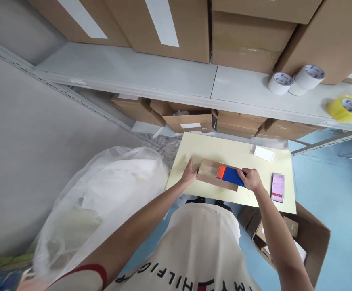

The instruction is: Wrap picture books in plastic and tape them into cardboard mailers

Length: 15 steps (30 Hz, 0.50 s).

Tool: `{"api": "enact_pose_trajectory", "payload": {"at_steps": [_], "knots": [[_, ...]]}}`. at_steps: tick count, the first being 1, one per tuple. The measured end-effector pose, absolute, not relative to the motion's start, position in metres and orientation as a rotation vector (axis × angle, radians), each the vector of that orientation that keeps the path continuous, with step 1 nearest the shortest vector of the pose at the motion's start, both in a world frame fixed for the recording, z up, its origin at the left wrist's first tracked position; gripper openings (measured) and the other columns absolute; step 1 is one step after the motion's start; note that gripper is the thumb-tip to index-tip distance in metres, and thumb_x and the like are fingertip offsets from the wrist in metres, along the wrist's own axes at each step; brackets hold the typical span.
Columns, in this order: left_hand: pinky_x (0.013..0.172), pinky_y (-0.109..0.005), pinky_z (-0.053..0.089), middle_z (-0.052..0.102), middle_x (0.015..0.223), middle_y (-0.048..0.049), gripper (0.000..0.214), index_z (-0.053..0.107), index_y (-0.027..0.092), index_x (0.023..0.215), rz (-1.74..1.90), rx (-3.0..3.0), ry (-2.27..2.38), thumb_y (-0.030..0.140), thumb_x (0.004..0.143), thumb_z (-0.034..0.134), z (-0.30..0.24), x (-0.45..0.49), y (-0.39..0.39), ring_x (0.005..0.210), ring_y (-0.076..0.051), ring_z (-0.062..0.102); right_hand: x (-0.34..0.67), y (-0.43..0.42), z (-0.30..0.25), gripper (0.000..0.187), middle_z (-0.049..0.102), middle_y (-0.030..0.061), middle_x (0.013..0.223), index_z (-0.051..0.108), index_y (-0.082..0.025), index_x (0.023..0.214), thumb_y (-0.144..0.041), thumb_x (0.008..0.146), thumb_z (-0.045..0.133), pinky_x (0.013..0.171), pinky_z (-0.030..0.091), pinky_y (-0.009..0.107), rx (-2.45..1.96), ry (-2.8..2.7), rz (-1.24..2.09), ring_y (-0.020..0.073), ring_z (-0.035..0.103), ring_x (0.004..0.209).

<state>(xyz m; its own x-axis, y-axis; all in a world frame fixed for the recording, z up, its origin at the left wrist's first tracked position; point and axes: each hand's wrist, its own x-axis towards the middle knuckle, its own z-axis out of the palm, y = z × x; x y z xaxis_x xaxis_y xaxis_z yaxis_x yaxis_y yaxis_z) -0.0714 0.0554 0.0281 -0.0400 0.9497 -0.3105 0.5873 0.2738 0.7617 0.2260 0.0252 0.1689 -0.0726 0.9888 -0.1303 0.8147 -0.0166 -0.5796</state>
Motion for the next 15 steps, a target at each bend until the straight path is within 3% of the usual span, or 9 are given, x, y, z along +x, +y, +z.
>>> {"api": "enact_pose_trajectory", "payload": {"at_steps": [6, 8, 11, 13, 15], "knots": [[0.111, -0.047, 0.037, 0.05, 0.143, -0.0202, 0.055, 0.046, 0.013, 0.139, 0.602, 1.523, 1.727, 0.043, 0.094, 0.046, 0.037, -0.069, 0.057, 0.136, -0.032, 0.045, 0.23, 0.025, 0.168, 0.058, 0.028, -0.0038, 0.044, 0.027, -0.024, 0.049, -0.069, 0.086, 0.033, 0.045, 0.027, 0.028, -1.896, -1.918, 0.813, 0.0106, 0.027, 0.043], [0.117, -0.047, 0.026, 0.038, 0.152, -0.0197, 0.068, 0.042, 0.013, 0.142, 0.574, 1.768, 1.575, 0.053, 0.088, 0.053, 0.053, -0.065, 0.063, 0.144, -0.032, 0.031, 0.231, 0.025, 0.169, 0.059, 0.029, -0.0036, 0.044, 0.027, -0.024, 0.049, -0.07, 0.087, 0.032, 0.046, 0.027, 0.028, -1.894, -1.915, 0.814, 0.0106, 0.027, 0.043], [0.121, -0.05, 0.008, 0.025, 0.158, -0.0205, 0.107, 0.032, 0.012, 0.149, 0.328, 2.351, 1.08, 0.066, 0.065, 0.07, 0.076, -0.05, 0.071, 0.148, -0.036, 0.016, 0.228, 0.026, 0.171, 0.059, 0.031, -0.0031, 0.044, 0.026, -0.024, 0.05, -0.07, 0.087, 0.031, 0.047, 0.029, 0.027, -1.896, -1.923, 0.814, 0.0107, 0.028, 0.044], [0.12, -0.052, 0.003, 0.027, 0.157, -0.0233, 0.122, 0.025, 0.009, 0.151, 0.141, 2.546, 0.922, 0.067, 0.056, 0.074, 0.086, -0.038, 0.074, 0.147, -0.039, 0.019, 0.227, 0.029, 0.173, 0.059, 0.033, -0.0024, 0.044, 0.027, -0.024, 0.05, -0.069, 0.087, 0.03, 0.047, 0.03, 0.027, -1.894, -1.946, 0.838, 0.0109, 0.029, 0.044], [0.119, -0.05, 0.003, 0.033, 0.153, -0.0243, 0.123, 0.023, 0.007, 0.151, 0.033, 2.589, 0.959, 0.065, 0.055, 0.074, 0.09, -0.029, 0.074, 0.143, -0.038, 0.027, 0.231, 0.03, 0.174, 0.058, 0.038, -0.0013, 0.045, 0.03, -0.024, 0.051, -0.068, 0.088, 0.03, 0.049, 0.031, 0.028, -1.872, -1.993, 0.867, 0.0117, 0.033, 0.044]]}}
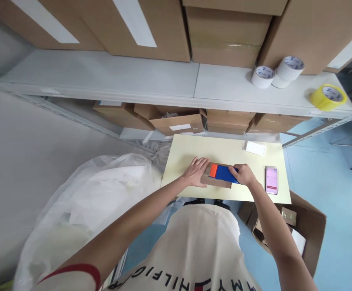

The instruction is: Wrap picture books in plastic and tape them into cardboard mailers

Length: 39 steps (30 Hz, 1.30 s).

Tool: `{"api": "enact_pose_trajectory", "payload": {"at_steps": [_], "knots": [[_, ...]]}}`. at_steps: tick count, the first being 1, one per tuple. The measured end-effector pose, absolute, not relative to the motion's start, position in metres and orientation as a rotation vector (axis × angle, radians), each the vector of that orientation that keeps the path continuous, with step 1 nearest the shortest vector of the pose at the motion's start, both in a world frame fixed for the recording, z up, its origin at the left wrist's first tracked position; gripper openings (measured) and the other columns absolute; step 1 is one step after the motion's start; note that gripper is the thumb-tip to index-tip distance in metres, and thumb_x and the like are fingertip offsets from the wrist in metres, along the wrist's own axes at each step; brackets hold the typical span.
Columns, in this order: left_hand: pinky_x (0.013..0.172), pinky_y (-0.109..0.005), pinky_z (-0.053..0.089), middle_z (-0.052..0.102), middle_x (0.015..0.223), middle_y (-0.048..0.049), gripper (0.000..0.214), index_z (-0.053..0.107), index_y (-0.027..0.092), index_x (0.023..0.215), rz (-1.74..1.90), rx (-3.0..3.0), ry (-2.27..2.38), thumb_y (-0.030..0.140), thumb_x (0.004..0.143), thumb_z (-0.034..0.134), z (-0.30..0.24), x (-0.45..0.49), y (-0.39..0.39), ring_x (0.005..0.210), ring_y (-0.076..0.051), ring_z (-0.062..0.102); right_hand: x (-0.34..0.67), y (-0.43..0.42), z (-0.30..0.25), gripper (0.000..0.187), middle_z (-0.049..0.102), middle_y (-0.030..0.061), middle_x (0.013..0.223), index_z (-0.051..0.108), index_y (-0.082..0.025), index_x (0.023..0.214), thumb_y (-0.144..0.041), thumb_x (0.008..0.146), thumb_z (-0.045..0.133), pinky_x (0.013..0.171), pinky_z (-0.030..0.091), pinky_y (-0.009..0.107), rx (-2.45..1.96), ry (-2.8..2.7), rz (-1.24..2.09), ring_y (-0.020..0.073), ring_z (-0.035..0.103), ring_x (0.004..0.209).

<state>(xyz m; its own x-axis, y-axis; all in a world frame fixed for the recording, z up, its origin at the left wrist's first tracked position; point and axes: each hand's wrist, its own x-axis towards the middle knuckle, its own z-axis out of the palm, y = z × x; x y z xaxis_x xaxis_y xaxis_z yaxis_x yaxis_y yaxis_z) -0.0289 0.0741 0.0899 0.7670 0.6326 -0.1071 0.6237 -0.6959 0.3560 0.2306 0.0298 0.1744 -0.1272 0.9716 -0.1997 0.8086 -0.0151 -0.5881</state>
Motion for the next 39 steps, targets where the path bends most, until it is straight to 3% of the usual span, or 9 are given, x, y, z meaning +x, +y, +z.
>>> {"api": "enact_pose_trajectory", "payload": {"at_steps": [7, 13, 16, 22, 25, 29, 36, 39], "knots": [[0.119, -0.049, 0.007, 0.04, 0.149, -0.0232, 0.12, 0.02, 0.005, 0.152, -0.081, 2.621, 1.002, 0.061, 0.059, 0.07, 0.092, -0.031, 0.076, 0.136, -0.037, 0.036, 0.313, 0.003, 0.159, 0.059, 0.045, 0.0015, 0.045, 0.037, -0.024, 0.05, -0.072, 0.085, 0.028, 0.05, 0.032, 0.029, -2.004, -2.025, 0.869, 0.0139, 0.04, 0.043], [0.119, -0.05, 0.002, 0.014, 0.161, -0.0223, 0.111, 0.01, 0.004, 0.154, -0.166, 2.714, 0.938, 0.055, 0.07, 0.061, 0.09, -0.003, 0.059, 0.149, -0.036, 0.011, 0.331, -0.004, 0.127, 0.062, 0.054, 0.0054, 0.048, 0.044, -0.024, 0.051, -0.069, 0.088, 0.024, 0.051, 0.034, 0.03, -2.031, -2.025, 0.837, 0.0157, 0.047, 0.043], [0.12, -0.046, 0.002, 0.013, 0.162, -0.0198, 0.101, 0.012, 0.003, 0.154, -0.15, 2.753, 0.803, 0.055, 0.078, 0.054, 0.087, 0.033, 0.042, 0.151, -0.033, 0.007, 0.321, 0.003, 0.122, 0.063, 0.058, 0.0071, 0.052, 0.049, -0.023, 0.053, -0.068, 0.089, 0.024, 0.054, 0.036, 0.029, -2.037, -2.094, 0.84, 0.0179, 0.053, 0.049], [0.122, -0.042, 0.008, 0.017, 0.161, -0.0194, 0.091, 0.018, 0.001, 0.153, -0.125, 2.735, 0.855, 0.054, 0.086, 0.049, 0.082, 0.059, 0.032, 0.151, -0.029, 0.011, 0.343, 0.002, 0.124, 0.066, 0.06, 0.0061, 0.055, 0.056, -0.021, 0.059, -0.074, 0.086, 0.028, 0.053, 0.036, 0.028, -2.11, -2.15, 0.992, 0.0178, 0.055, 0.051], [0.121, -0.047, 0.01, 0.019, 0.161, -0.0173, 0.085, 0.027, 0.009, 0.152, -0.096, 2.754, 0.842, 0.052, 0.084, 0.054, 0.082, 0.054, 0.032, 0.15, -0.032, 0.012, 0.348, 0.003, 0.131, 0.065, 0.064, 0.0073, 0.06, 0.06, -0.021, 0.06, -0.074, 0.086, 0.032, 0.054, 0.037, 0.028, -2.195, -2.227, 0.942, 0.0182, 0.057, 0.054], [0.117, -0.057, 0.011, 0.026, 0.16, -0.0119, 0.059, 0.049, 0.023, 0.139, -0.08, 2.779, 0.804, 0.045, 0.085, 0.058, 0.085, 0.054, 0.03, 0.149, -0.035, 0.015, 0.315, 0.015, 0.149, 0.062, 0.07, 0.0128, 0.07, 0.068, -0.02, 0.067, -0.072, 0.086, 0.039, 0.056, 0.038, 0.031, -2.387, -2.313, 0.764, 0.0239, 0.064, 0.064], [0.112, -0.064, 0.012, 0.046, 0.148, -0.0101, 0.039, 0.062, 0.026, 0.121, -0.062, 2.759, 0.831, 0.036, 0.083, 0.059, 0.089, 0.065, 0.026, 0.144, -0.038, 0.022, 0.263, 0.022, 0.164, 0.034, 0.072, 0.019, 0.077, 0.074, -0.014, 0.083, -0.042, 0.089, 0.056, 0.065, 0.044, 0.036, -2.486, -2.45, 0.554, 0.0309, 0.07, 0.076], [0.112, -0.066, 0.01, 0.048, 0.145, -0.0122, 0.04, 0.062, 0.023, 0.119, -0.044, 2.703, 0.848, 0.038, 0.082, 0.06, 0.09, 0.07, 0.027, 0.143, -0.037, 0.024, 0.276, 0.006, 0.153, 0.039, 0.072, 0.0184, 0.08, 0.072, -0.014, 0.085, -0.047, 0.091, 0.053, 0.063, 0.043, 0.034, -2.587, -2.29, 0.514, 0.0294, 0.07, 0.074]]}}
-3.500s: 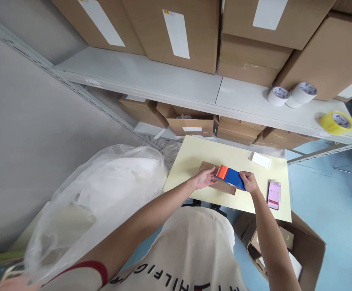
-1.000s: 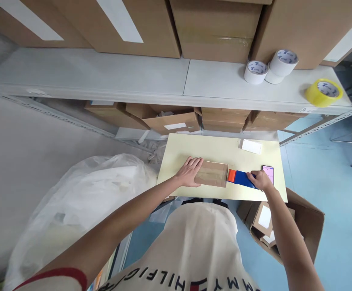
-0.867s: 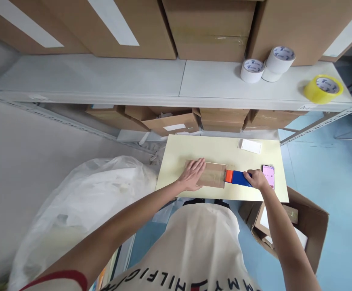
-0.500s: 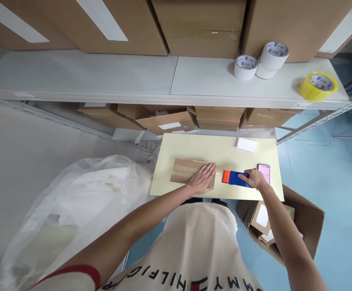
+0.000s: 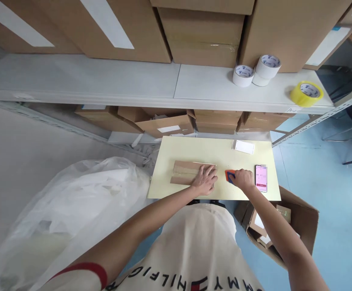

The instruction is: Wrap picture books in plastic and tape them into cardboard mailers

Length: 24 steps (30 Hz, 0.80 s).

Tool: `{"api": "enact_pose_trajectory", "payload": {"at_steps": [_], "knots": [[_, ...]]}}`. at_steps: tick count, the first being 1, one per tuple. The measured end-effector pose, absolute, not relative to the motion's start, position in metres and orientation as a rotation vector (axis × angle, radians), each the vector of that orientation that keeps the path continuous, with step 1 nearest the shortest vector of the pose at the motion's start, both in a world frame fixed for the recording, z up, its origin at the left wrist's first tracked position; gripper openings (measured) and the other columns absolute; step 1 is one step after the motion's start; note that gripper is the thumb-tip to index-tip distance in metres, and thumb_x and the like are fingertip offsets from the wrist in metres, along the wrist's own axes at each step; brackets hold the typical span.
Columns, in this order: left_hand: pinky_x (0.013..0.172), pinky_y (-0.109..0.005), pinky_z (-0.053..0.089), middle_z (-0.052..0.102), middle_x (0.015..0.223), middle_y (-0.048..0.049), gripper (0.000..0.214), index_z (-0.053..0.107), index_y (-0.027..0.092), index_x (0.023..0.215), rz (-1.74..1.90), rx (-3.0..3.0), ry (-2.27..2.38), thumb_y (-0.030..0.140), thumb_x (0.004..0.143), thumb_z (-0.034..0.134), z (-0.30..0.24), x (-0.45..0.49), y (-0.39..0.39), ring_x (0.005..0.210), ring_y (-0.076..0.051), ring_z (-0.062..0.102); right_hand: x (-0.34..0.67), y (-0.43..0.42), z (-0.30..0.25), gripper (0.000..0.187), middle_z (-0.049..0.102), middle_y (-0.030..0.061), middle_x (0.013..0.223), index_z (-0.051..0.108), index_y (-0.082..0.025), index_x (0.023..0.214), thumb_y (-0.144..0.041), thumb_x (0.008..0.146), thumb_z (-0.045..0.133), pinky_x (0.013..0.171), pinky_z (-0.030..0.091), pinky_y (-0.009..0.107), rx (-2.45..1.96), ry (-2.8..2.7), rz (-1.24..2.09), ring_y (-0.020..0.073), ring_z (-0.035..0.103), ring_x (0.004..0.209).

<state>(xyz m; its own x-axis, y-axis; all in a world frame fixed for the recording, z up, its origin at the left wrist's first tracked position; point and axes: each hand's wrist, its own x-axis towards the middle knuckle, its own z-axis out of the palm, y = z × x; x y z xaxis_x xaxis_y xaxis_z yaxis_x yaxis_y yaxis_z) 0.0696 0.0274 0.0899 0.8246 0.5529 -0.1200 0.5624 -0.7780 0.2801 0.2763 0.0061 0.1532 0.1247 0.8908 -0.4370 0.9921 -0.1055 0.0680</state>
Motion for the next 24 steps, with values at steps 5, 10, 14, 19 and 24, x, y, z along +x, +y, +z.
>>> {"api": "enact_pose_trajectory", "payload": {"at_steps": [5, 10, 14, 19, 24], "knots": [[0.116, -0.058, 0.015, 0.021, 0.159, -0.0211, 0.084, 0.042, 0.014, 0.142, 0.098, 2.528, 0.844, 0.058, 0.074, 0.066, 0.098, 0.054, 0.039, 0.147, -0.036, 0.018, 0.296, -0.027, 0.108, 0.042, 0.071, 0.0153, 0.084, 0.067, -0.012, 0.094, -0.04, 0.097, 0.035, 0.064, 0.043, 0.031, 2.493, 1.69, -0.354, 0.0243, 0.067, 0.075], [0.116, -0.063, 0.009, 0.018, 0.16, -0.0217, 0.069, 0.034, 0.013, 0.147, 0.351, 2.301, 1.369, 0.048, 0.09, 0.051, 0.085, -0.019, 0.041, 0.15, -0.037, 0.01, 0.282, -0.049, 0.05, 0.028, 0.069, 0.0172, 0.086, 0.063, -0.01, 0.096, -0.022, 0.091, 0.037, 0.081, 0.044, 0.039, 2.63, 1.679, -0.404, 0.0287, 0.065, 0.085], [0.117, -0.05, 0.026, 0.03, 0.157, -0.0194, 0.068, 0.028, 0.013, 0.15, 0.45, 1.8, 1.581, 0.05, 0.094, 0.039, 0.061, -0.074, 0.036, 0.147, -0.03, 0.026, 0.272, -0.06, 0.029, 0.032, 0.067, 0.0202, 0.095, 0.06, -0.008, 0.11, -0.02, 0.089, 0.039, 0.082, 0.047, 0.042, 2.64, 1.664, -0.491, 0.0316, 0.065, 0.092], [0.112, -0.037, 0.038, 0.048, 0.148, -0.0119, 0.061, 0.035, 0.017, 0.148, 0.556, 1.494, 1.341, 0.051, 0.097, 0.029, 0.051, -0.085, 0.032, 0.137, -0.021, 0.045, 0.264, -0.069, 0.03, 0.058, 0.052, 0.0244, 0.132, 0.039, -0.01, 0.139, -0.025, 0.083, 0.051, 0.1, 0.042, 0.053, 2.79, 1.78, -0.414, 0.0384, 0.045, 0.129], [0.108, -0.039, 0.042, 0.052, 0.145, -0.0128, 0.068, 0.033, 0.018, 0.15, 0.636, 1.359, 1.212, 0.054, 0.092, 0.042, 0.047, -0.087, 0.023, 0.135, -0.024, 0.048, 0.227, -0.076, 0.034, 0.085, 0.034, 0.0166, 0.153, 0.018, -0.022, 0.152, -0.038, 0.081, 0.061, 0.109, 0.038, 0.051, 2.504, 2.311, -0.908, 0.0326, 0.033, 0.142]]}}
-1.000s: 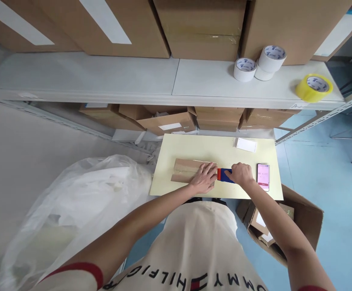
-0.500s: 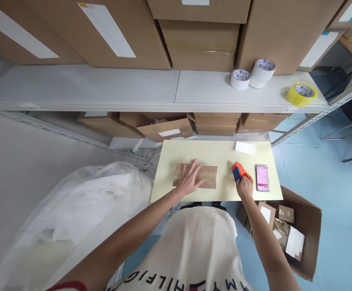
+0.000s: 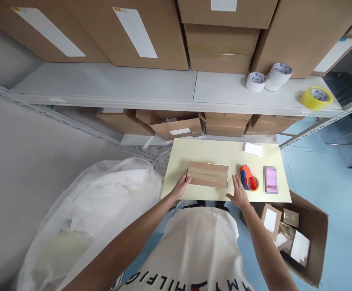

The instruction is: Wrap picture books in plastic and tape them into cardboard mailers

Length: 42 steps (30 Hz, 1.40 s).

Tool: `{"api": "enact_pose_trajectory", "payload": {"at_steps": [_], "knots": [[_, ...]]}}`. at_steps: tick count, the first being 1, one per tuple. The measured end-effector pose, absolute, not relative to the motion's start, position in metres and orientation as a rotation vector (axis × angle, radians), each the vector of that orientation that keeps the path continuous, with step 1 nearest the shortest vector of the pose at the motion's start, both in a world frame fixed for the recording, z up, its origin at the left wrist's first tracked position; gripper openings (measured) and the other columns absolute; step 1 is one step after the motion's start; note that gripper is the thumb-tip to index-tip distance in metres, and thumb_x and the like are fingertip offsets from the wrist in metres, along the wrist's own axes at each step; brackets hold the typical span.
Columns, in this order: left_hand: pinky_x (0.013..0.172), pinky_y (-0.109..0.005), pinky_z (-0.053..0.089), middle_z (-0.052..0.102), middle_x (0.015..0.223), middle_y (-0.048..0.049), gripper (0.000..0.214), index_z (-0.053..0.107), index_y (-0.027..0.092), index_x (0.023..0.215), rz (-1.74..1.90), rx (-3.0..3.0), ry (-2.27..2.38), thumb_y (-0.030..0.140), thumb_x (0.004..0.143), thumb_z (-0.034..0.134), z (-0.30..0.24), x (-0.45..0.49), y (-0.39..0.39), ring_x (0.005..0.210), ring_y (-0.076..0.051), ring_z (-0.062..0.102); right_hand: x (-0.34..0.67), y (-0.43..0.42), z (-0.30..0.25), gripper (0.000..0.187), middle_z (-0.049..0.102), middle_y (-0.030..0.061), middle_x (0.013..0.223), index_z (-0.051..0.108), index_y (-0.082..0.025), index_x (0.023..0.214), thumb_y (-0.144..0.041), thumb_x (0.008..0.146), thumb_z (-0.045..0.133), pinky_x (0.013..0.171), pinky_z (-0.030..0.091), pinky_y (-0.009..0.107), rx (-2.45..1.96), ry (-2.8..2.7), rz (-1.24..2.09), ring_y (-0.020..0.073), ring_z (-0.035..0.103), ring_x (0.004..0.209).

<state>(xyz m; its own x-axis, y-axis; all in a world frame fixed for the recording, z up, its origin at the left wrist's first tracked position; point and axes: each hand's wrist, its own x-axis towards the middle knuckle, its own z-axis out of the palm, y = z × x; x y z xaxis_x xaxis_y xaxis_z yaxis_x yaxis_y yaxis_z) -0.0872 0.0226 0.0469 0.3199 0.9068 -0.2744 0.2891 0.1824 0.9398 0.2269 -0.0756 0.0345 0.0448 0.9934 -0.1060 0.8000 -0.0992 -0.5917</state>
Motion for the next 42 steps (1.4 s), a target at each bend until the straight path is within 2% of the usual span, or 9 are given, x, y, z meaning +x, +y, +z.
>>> {"api": "enact_pose_trajectory", "payload": {"at_steps": [5, 8, 12, 18, 22, 29, 32, 36, 42], "knots": [[0.1, -0.041, 0.05, 0.053, 0.142, -0.0128, 0.089, 0.034, 0.02, 0.148, 0.594, 1.453, 1.158, 0.044, 0.071, 0.072, 0.035, -0.099, 0.022, 0.125, -0.026, 0.056, 0.191, -0.062, 0.038, 0.072, 0.05, 0.0192, 0.14, 0.026, -0.019, 0.151, -0.048, 0.088, 0.047, 0.094, 0.05, 0.046, -1.832, -1.489, 0.953, 0.0298, 0.055, 0.123], [0.087, -0.038, 0.057, 0.062, 0.129, -0.0137, 0.068, 0.054, 0.016, 0.132, 0.569, 1.423, 1.275, 0.042, 0.071, 0.07, 0.036, -0.1, 0.038, 0.108, -0.026, 0.066, 0.186, -0.043, 0.05, 0.068, 0.06, 0.0173, 0.127, 0.04, -0.017, 0.145, -0.053, 0.087, 0.047, 0.081, 0.055, 0.041, -1.891, -1.321, 0.972, 0.0264, 0.064, 0.1], [0.083, -0.037, 0.057, 0.074, 0.105, -0.0104, 0.04, 0.068, 0.016, 0.107, 0.502, 1.371, 1.414, 0.045, 0.079, 0.063, 0.04, -0.095, 0.063, 0.092, -0.026, 0.071, 0.18, -0.016, 0.065, 0.055, 0.069, 0.0116, 0.106, 0.057, -0.017, 0.128, -0.052, 0.089, 0.042, 0.081, 0.054, 0.039, -2.02, -1.221, 0.963, 0.0243, 0.066, 0.089], [0.092, -0.04, 0.053, 0.07, 0.119, -0.012, 0.052, 0.055, 0.018, 0.127, 0.429, 1.369, 1.501, 0.037, 0.08, 0.066, 0.031, -0.085, 0.085, 0.104, -0.027, 0.069, 0.169, 0.005, 0.052, 0.067, 0.063, 0.0141, 0.128, 0.045, -0.017, 0.14, -0.033, 0.077, 0.06, 0.095, 0.05, 0.044, -2.117, -1.055, 0.993, 0.0283, 0.06, 0.114], [0.096, -0.04, 0.05, 0.067, 0.124, -0.0125, 0.053, 0.052, 0.018, 0.129, 0.308, 1.435, 1.544, 0.035, 0.08, 0.065, 0.029, -0.081, 0.09, 0.114, -0.027, 0.064, 0.169, 0.006, 0.042, 0.07, 0.06, 0.0131, 0.133, 0.041, -0.019, 0.144, -0.03, 0.077, 0.06, 0.096, 0.051, 0.042, -2.041, -1.033, 1.04, 0.0261, 0.059, 0.117], [0.112, -0.059, 0.029, 0.032, 0.154, -0.022, 0.077, 0.031, 0.014, 0.145, 0.321, 1.895, 1.706, 0.028, 0.077, 0.064, 0.055, -0.07, 0.089, 0.142, -0.04, 0.03, 0.172, -0.019, 0.045, 0.069, 0.052, 0.0164, 0.14, 0.036, -0.019, 0.147, -0.044, 0.086, 0.055, 0.096, 0.05, 0.045, -2.013, -1.117, 0.926, 0.0287, 0.056, 0.117], [0.112, -0.06, 0.029, 0.027, 0.157, -0.0197, 0.067, 0.04, 0.016, 0.14, 0.251, 2.145, 1.576, 0.023, 0.078, 0.062, 0.077, -0.048, 0.094, 0.144, -0.039, 0.027, 0.194, -0.051, 0.047, 0.059, 0.055, 0.0181, 0.134, 0.043, -0.017, 0.141, -0.046, 0.091, 0.049, 0.101, 0.044, 0.05, -2.095, -1.245, 0.628, 0.0322, 0.051, 0.121], [0.111, -0.056, 0.033, 0.036, 0.153, -0.0168, 0.049, 0.052, 0.019, 0.13, 0.041, 2.335, 1.264, 0.029, 0.083, 0.06, 0.101, 0.004, 0.104, 0.141, -0.036, 0.033, 0.231, -0.087, 0.04, 0.049, 0.06, 0.0214, 0.122, 0.05, -0.013, 0.13, -0.043, 0.091, 0.048, 0.094, 0.043, 0.052, -2.32, -1.296, 0.368, 0.0366, 0.054, 0.114], [0.112, -0.049, 0.034, 0.049, 0.145, -0.0142, 0.041, 0.057, 0.019, 0.125, -0.277, 2.342, 0.955, 0.03, 0.086, 0.06, 0.1, 0.093, 0.124, 0.137, -0.03, 0.042, 0.25, -0.069, 0.02, 0.037, 0.069, 0.0188, 0.087, 0.057, -0.009, 0.113, -0.037, 0.09, 0.054, 0.079, 0.042, 0.043, -2.558, -1.344, 0.606, 0.0326, 0.062, 0.083]]}}
